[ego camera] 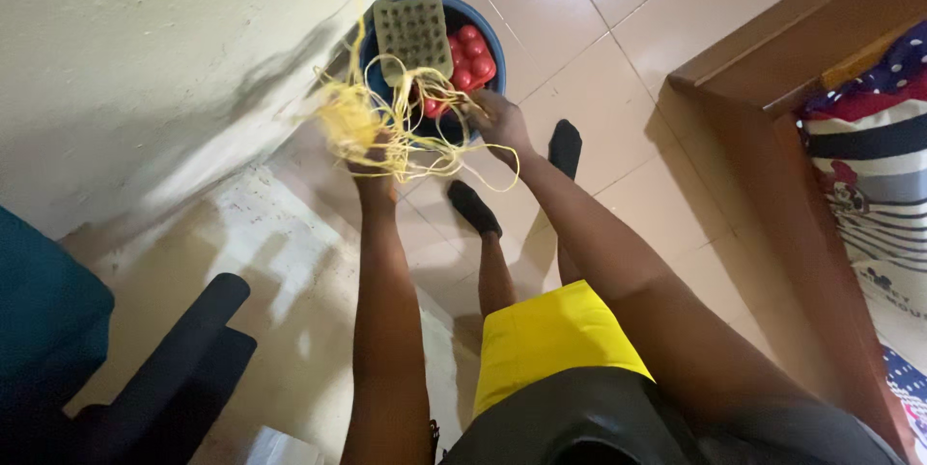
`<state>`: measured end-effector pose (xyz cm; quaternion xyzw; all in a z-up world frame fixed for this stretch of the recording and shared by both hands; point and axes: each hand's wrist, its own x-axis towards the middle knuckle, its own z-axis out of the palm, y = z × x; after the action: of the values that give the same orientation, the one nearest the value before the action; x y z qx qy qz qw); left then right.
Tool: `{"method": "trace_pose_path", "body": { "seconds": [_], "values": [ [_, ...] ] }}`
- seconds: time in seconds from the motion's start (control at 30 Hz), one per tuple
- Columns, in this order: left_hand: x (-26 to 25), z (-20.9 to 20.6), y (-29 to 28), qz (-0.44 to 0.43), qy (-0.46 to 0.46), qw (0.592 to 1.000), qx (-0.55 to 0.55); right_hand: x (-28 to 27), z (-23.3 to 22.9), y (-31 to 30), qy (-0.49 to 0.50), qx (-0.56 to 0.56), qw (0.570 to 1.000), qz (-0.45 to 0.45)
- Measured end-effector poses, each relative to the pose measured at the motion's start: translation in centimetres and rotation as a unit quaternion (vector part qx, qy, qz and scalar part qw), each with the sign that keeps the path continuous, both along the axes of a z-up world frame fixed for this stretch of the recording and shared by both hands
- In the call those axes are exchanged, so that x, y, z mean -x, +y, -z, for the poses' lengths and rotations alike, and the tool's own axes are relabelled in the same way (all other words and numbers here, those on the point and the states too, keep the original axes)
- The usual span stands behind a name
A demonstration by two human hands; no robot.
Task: The person picks up tangled yellow string from a bucket, places it into another container, then gathers a pink cloth and several plastic molds from the same bucket and puts them into the second container.
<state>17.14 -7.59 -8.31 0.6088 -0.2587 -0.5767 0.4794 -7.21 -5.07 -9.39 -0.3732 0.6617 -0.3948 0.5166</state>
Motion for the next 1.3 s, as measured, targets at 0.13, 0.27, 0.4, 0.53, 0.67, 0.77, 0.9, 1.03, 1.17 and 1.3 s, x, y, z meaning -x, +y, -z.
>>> {"method": "trace_pose_path", "body": {
  "seconds": [0.13,0.27,0.4,0.53,0.67,0.77,0.9,1.03,1.17,1.3],
  "values": [
    [-0.6,3.3,0.5,0.221,-0.138,0.965,0.036,-2.3,-2.4,-1.3,-0.004,-0.060,0.996,-0.062],
    [-0.2,5.9,2.7,0.259,-0.045,0.965,-0.019,-5.1,-3.3,-1.6,0.054,-0.033,0.997,-0.046],
    [-0.1,8.4,4.8,0.184,0.068,0.971,-0.139,-7.7,-4.1,-1.2,0.056,-0.094,0.993,-0.052],
    [0.3,8.4,4.0,0.245,-0.136,0.957,-0.079,-9.1,-5.1,-1.2,0.017,-0.031,0.994,-0.102],
    [-0.6,5.5,4.9,0.117,0.096,0.988,-0.038,-9.3,-8.0,-0.8,0.069,0.167,0.972,-0.151],
    [-0.2,3.6,4.6,0.093,0.109,0.989,-0.027,-8.2,-10.1,-0.7,0.041,0.166,0.971,-0.166],
    [0.1,3.4,4.7,0.077,0.119,0.990,-0.013,-7.5,-10.5,0.3,-0.034,0.101,0.983,-0.150],
    [1.1,2.2,5.0,0.072,0.132,0.989,-0.001,-5.7,-9.1,0.9,-0.068,0.074,0.987,-0.125],
    [3.3,0.1,4.1,0.108,0.063,0.991,-0.040,-4.2,-7.7,0.7,-0.162,-0.023,0.986,-0.042],
    [3.9,-1.1,3.5,0.138,0.044,0.985,-0.094,-1.4,-5.0,-1.2,-0.258,-0.185,0.948,-0.021]
  ]
}}
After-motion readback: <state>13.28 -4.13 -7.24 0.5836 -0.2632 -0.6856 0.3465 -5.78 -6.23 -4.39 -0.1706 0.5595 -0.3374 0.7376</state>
